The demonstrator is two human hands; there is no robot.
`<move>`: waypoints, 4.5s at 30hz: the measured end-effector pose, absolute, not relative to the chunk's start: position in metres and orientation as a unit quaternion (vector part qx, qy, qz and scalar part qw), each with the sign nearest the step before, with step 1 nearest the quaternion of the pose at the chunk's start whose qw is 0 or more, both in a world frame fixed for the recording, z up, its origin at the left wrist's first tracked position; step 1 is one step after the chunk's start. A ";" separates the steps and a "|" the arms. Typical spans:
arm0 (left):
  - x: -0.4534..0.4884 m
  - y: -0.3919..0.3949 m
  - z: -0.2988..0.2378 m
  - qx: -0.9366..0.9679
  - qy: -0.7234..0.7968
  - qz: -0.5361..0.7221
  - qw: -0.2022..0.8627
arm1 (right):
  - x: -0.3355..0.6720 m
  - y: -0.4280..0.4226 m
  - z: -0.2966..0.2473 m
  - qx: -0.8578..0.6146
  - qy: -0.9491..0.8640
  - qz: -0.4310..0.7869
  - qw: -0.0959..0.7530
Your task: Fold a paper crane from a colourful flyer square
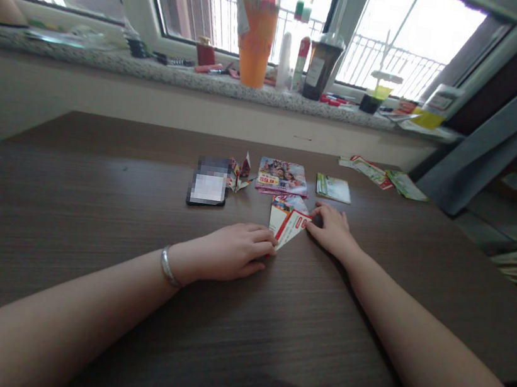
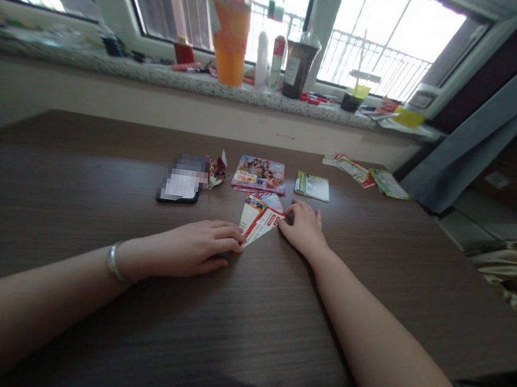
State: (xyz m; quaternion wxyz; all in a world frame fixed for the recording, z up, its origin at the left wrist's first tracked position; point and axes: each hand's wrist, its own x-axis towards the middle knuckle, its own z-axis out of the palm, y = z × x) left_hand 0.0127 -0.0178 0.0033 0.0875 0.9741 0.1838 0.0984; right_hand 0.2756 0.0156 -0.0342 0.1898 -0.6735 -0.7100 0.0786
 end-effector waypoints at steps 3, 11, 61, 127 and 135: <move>0.013 -0.018 0.004 0.975 0.181 0.093 0.087 | 0.277 0.016 -0.035 -0.674 -0.709 0.077 0.194; 0.013 -0.018 0.003 0.976 0.177 0.101 0.081 | 0.279 0.019 -0.036 -0.665 -0.718 0.061 0.193; 0.009 -0.011 -0.008 0.946 0.285 0.148 0.049 | 0.252 -0.014 -0.016 -0.442 -0.869 0.101 0.199; -0.001 0.010 -0.011 0.827 0.395 0.322 0.238 | 0.261 -0.008 -0.022 -0.489 -0.845 0.093 0.193; 0.003 0.007 -0.010 0.900 0.353 0.236 0.094 | 0.263 -0.008 -0.024 -0.491 -0.834 0.105 0.231</move>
